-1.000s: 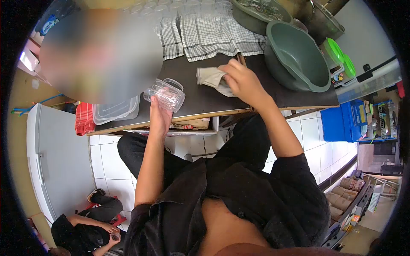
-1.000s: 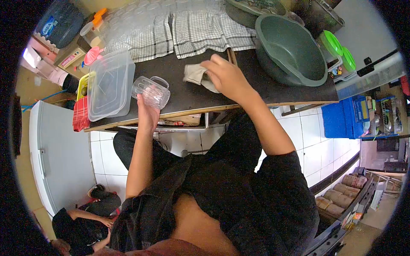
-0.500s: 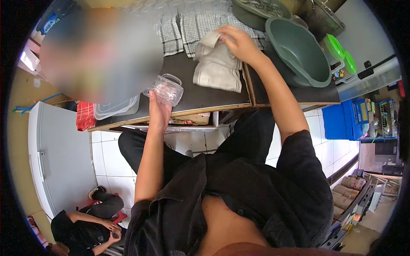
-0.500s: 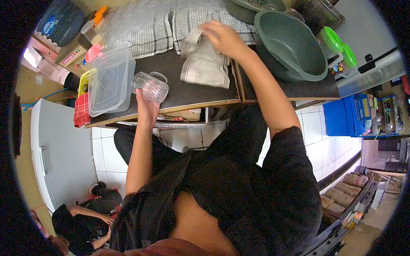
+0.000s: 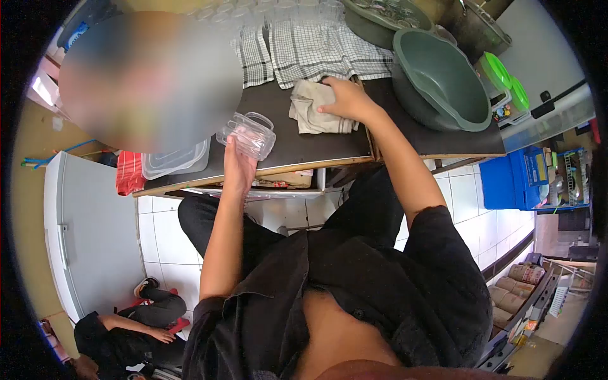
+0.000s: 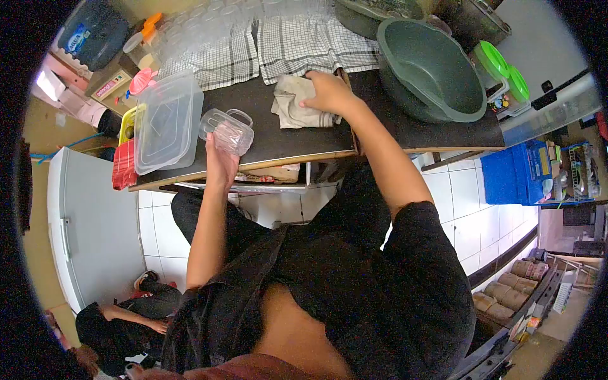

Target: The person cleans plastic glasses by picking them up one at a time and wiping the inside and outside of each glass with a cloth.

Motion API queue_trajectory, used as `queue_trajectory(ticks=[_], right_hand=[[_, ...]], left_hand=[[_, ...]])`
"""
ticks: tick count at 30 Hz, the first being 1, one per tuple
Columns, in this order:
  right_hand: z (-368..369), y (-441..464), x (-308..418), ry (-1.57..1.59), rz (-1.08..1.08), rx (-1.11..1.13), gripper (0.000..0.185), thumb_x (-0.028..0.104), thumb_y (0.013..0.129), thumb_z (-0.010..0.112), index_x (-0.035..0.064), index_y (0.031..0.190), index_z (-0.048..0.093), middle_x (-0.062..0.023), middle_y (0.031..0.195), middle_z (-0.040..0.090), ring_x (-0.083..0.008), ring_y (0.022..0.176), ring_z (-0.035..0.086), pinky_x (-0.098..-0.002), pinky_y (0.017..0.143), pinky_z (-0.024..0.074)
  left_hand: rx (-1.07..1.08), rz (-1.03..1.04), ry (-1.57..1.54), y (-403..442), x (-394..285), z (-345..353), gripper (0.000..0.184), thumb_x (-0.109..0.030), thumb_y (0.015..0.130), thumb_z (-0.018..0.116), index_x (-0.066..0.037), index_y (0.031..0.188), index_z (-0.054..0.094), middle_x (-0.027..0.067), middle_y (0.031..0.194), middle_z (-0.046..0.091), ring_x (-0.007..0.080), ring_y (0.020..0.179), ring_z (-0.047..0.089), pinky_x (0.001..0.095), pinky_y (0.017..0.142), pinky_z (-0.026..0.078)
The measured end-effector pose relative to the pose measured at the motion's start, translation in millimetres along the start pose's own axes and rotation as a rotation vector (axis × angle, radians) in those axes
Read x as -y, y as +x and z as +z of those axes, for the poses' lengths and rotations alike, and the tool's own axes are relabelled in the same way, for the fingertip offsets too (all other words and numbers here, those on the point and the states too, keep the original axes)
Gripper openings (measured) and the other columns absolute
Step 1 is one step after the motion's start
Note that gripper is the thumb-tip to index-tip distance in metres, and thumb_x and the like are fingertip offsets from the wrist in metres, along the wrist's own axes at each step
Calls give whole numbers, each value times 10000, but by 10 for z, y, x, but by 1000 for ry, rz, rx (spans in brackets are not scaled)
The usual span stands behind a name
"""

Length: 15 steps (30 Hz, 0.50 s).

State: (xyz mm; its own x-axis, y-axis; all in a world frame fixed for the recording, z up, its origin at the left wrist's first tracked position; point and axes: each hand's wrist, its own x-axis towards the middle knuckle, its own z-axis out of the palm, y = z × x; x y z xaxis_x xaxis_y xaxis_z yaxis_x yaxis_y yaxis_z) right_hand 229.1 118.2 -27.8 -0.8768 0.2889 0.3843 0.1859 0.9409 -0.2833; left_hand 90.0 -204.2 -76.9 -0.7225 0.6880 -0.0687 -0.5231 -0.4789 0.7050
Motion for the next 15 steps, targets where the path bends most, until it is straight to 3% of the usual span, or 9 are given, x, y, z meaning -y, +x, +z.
queue_trajectory(ticks=[3,5,7,9,11,13,14,15], right_hand=[[-227,66,58,177,400,545,840,375,805,870,-92,1442,581,-289,1342,691,-382,1222,689,-406,1070,518],[-332,-13,122,311,403,611,834,314,826,845,-93,1487,540,-284,1332,695,-356,1192,701,-389,1045,528],[-459,-264,415,614,372,124,685,239,859,805,-90,1414,576,-261,1291,699,-325,1171,701,-400,1001,539],[-594,-368,911,664,406,59,538,214,884,798,-57,1303,595,-238,1247,685,-313,1131,687,-406,973,536],[-586,-546,1627,652,316,-182,425,224,911,792,-1,1209,591,-205,1216,669,-299,1124,648,-416,1003,506],[-444,-746,2008,585,117,-148,385,240,940,778,7,1195,608,-235,1350,602,-328,1229,585,-455,1093,445],[-394,-816,2107,586,123,-151,385,240,940,778,7,1195,608,-235,1350,602,-328,1229,585,-455,1093,445],[-349,-872,2174,440,41,-326,340,220,955,752,1,1172,610,-250,1413,547,-357,1280,550,-481,1122,413]], left_hand=[[88,3,6,-24,-7,-36,576,-450,1086,590,-31,1475,517,109,1424,620,248,1340,593,447,1192,443],[64,4,-5,-37,1,-23,552,-395,1066,617,-31,1471,524,123,1408,630,254,1333,601,450,1176,455],[138,26,72,-30,10,1,526,-347,1066,613,-20,1468,523,145,1377,649,269,1296,629,457,1155,477],[137,46,187,-126,13,243,494,-313,1082,584,-19,1473,510,163,1316,681,280,1219,676,456,1104,518],[171,-2,161,-254,80,528,478,-321,1105,557,-35,1482,493,147,1337,665,256,1223,664,416,1084,522],[31,96,170,-318,224,701,461,-321,1128,522,-38,1489,478,126,1364,640,226,1232,646,373,1059,525],[4,90,110,-378,202,775,425,-288,1141,500,-36,1483,482,108,1389,615,200,1234,626,349,1046,521],[9,87,111,-420,173,839,425,-288,1141,500,-36,1483,482,108,1389,615,200,1234,626,349,1046,521]])
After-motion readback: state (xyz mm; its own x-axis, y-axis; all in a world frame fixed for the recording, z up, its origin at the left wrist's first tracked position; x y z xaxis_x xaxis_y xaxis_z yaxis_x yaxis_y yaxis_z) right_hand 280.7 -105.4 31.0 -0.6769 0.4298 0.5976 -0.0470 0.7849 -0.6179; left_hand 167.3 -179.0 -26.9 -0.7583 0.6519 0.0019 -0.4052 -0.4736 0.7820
